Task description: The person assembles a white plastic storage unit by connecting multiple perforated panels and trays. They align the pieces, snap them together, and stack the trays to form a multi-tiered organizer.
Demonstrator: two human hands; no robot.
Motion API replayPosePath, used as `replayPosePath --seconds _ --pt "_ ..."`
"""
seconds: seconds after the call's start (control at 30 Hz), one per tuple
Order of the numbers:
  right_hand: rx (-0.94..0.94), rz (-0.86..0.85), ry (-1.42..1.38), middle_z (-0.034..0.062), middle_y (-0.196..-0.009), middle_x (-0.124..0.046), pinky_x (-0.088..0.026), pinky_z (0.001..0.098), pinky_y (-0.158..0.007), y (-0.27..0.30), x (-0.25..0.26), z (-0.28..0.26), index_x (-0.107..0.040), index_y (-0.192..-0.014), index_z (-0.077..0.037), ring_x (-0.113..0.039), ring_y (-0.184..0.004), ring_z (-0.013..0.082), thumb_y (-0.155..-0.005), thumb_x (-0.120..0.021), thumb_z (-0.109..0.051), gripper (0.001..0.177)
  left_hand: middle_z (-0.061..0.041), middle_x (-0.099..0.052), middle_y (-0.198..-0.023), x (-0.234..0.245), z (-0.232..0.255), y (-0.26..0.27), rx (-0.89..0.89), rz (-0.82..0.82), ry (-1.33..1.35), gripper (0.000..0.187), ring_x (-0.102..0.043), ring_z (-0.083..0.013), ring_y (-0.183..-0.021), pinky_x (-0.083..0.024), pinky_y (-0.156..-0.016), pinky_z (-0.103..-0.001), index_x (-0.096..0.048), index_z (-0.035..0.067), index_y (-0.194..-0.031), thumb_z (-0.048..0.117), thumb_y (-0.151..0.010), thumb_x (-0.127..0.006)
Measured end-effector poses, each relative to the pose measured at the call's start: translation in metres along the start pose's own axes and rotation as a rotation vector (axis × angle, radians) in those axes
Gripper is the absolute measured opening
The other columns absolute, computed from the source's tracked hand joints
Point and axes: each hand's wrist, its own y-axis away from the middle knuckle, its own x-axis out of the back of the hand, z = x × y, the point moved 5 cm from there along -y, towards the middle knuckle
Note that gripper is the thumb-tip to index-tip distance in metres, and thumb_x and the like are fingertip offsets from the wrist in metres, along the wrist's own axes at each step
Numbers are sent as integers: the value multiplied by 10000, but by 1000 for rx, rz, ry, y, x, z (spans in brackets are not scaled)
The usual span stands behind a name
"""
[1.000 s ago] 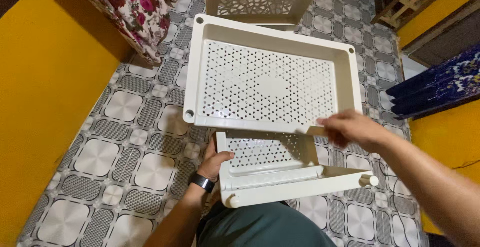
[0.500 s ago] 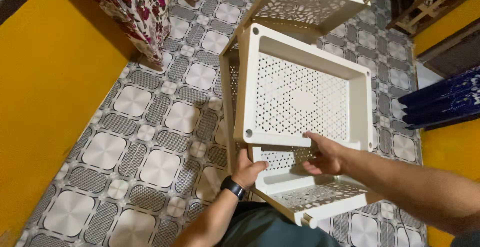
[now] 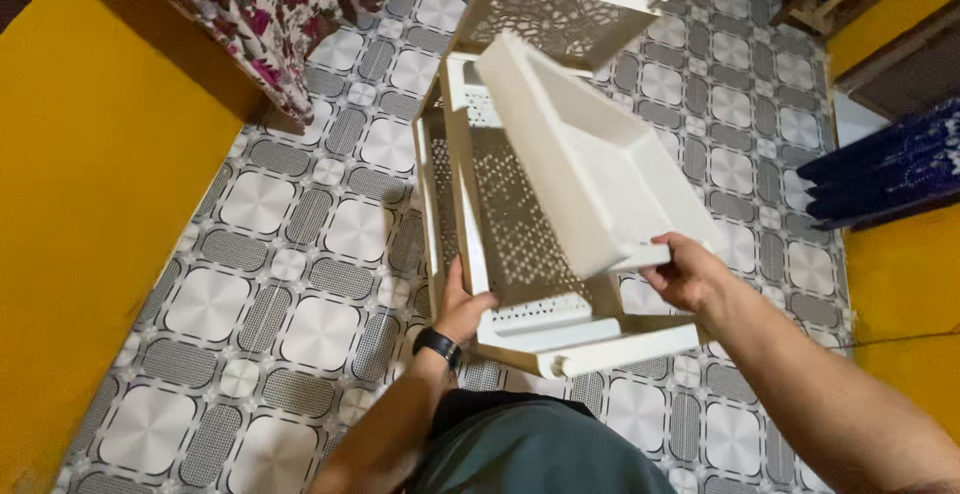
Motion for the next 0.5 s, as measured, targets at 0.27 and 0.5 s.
replayPosePath --seconds 0.27,0.5 --pt "247 -105 -52 55 -952 -701 -586 292 -673 -12 50 -100 -623 -1057 -98 -698 -838 183 -965 -614 -222 155 -126 -752 -1056 26 22 -28 -96 142 -365 744 -736 -222 -914 -601 -846 -351 -512 48 -1363 27 -668 -779" --pt "585 -609 -76 144 -1180 -730 -566 525 -877 128 59 -171 -627 -1330 -53 -722 -1017 303 -992 -589 -340 445 -110 -726 -1120 36 34 -43 -64 106 -239 793 -723 -206 -961 -596 -856 -327 -458 80 -1420 2 -681 -734"
